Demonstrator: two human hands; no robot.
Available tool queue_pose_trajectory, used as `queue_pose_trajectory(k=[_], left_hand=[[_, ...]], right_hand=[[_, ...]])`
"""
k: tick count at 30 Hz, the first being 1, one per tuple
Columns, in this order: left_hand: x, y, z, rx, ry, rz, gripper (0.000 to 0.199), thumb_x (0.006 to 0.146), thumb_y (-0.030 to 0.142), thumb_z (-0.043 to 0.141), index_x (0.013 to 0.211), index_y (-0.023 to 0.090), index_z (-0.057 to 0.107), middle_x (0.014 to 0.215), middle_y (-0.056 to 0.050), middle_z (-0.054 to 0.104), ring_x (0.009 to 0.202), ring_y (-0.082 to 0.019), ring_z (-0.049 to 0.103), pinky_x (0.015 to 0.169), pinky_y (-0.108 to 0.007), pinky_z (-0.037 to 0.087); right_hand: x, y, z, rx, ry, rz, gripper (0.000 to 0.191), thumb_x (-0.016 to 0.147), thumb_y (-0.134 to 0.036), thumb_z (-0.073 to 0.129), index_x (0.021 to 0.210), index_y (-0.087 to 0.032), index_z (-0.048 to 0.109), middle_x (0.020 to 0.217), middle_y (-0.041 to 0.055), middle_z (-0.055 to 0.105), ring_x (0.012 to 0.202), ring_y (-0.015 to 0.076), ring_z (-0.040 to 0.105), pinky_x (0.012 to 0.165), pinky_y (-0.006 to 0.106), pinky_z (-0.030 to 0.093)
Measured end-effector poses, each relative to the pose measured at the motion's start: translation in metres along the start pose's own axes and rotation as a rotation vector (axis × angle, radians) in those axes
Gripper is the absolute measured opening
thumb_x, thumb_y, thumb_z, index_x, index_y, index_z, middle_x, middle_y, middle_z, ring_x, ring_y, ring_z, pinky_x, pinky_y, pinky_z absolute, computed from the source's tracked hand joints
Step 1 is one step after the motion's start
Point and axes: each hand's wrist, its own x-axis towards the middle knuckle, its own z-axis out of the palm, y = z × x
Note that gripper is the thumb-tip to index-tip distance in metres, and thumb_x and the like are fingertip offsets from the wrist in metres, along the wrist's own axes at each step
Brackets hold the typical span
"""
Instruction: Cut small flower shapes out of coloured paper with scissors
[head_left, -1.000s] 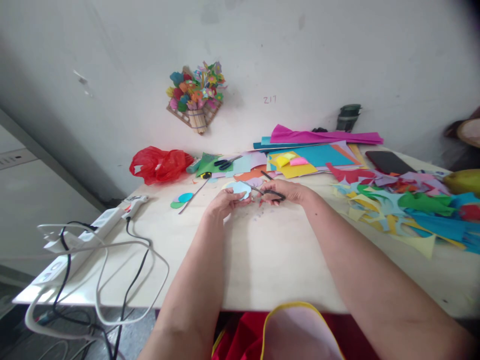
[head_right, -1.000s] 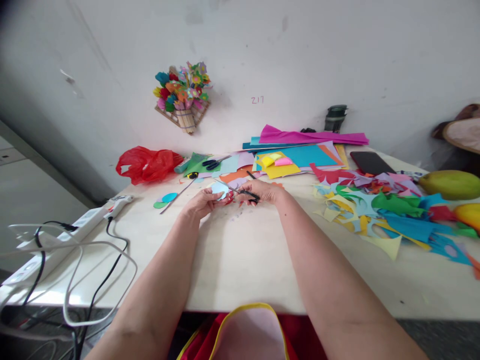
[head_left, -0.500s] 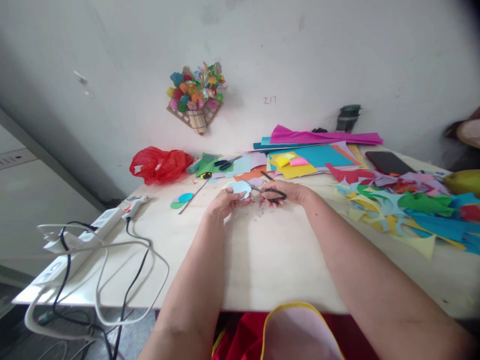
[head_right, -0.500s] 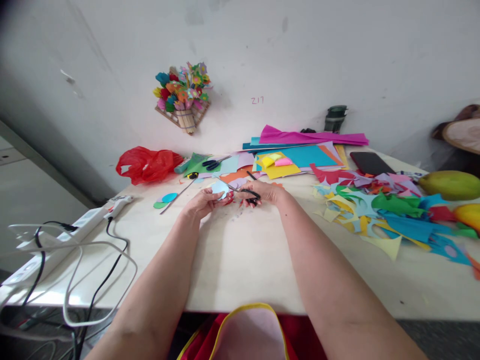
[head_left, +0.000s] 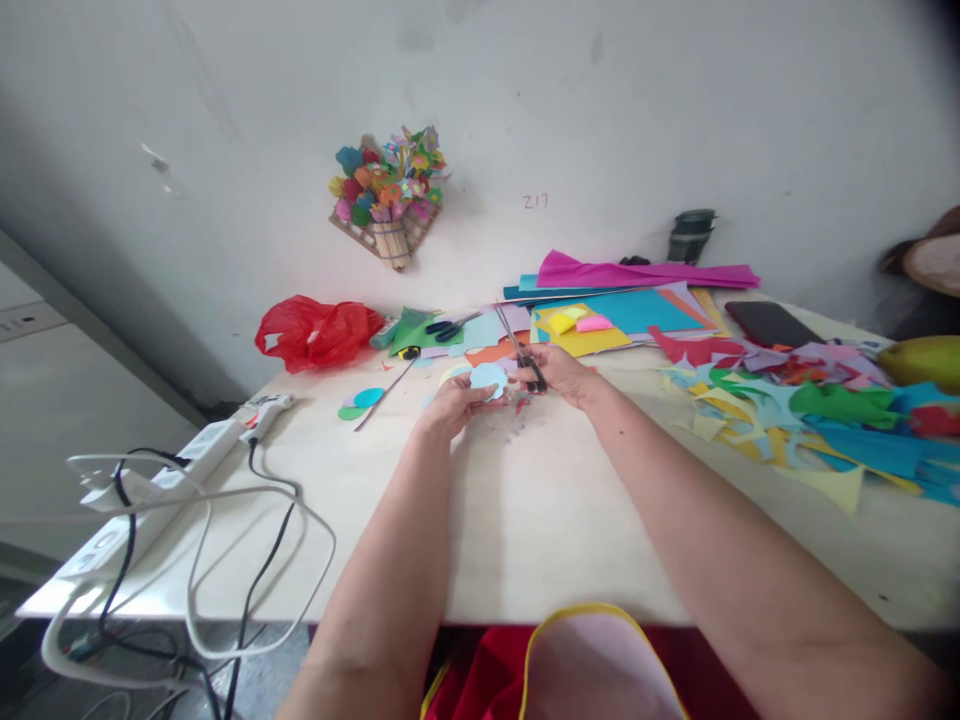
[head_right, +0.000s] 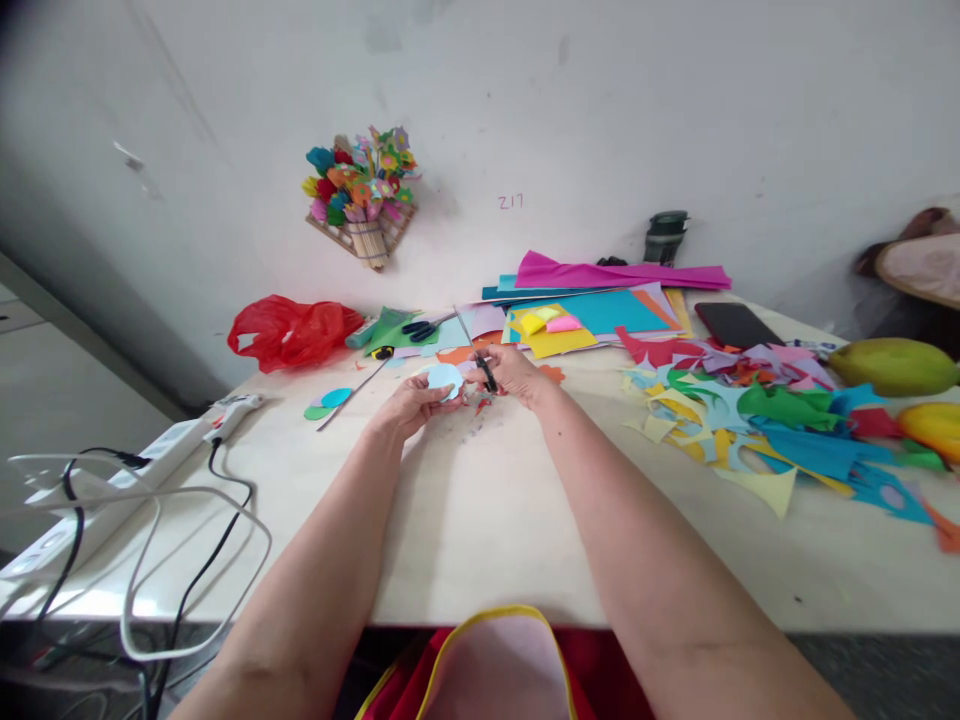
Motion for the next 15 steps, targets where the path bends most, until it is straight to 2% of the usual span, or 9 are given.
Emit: queue_pose_trajectory(k=[5, 10, 15], left_hand=[[0.001, -0.003, 0.004, 0.032, -0.038, 0.017, 0.041, 0.052, 0.014, 0.095, 0.087, 0.010, 0.073, 0.081, -0.008, 0.076, 0.077, -0.023, 0.076, 0.077, -0.034, 0.063], [0.000, -0.004, 0.007, 0.053, -0.029, 0.021, 0.044, 0.050, 0.017, 0.096, 0.086, 0.010, 0.073, 0.084, -0.009, 0.077, 0.082, -0.025, 0.077, 0.080, -0.036, 0.063], [0.000, -0.005, 0.009, 0.042, -0.023, 0.037, 0.044, 0.049, 0.019, 0.096, 0.085, 0.009, 0.073, 0.083, -0.009, 0.077, 0.081, -0.025, 0.077, 0.085, -0.037, 0.063]], right_hand=[[-0.005, -0.006, 0.014, 0.034, 0.051, -0.009, 0.038, 0.059, -0.012, 0.089, 0.088, -0.017, 0.065, 0.059, -0.0051, 0.061, 0.049, 0.0091, 0.055, 0.046, 0.019, 0.042], [-0.011, -0.013, 0.023, -0.001, 0.117, 0.031, 0.033, 0.060, 0.001, 0.075, 0.087, -0.016, 0.065, 0.057, -0.0071, 0.059, 0.050, 0.0087, 0.054, 0.051, 0.020, 0.045], [-0.009, -0.013, 0.024, 0.001, 0.129, 0.006, 0.035, 0.059, 0.002, 0.071, 0.088, -0.016, 0.066, 0.060, -0.0066, 0.061, 0.052, 0.0092, 0.054, 0.054, 0.021, 0.048]])
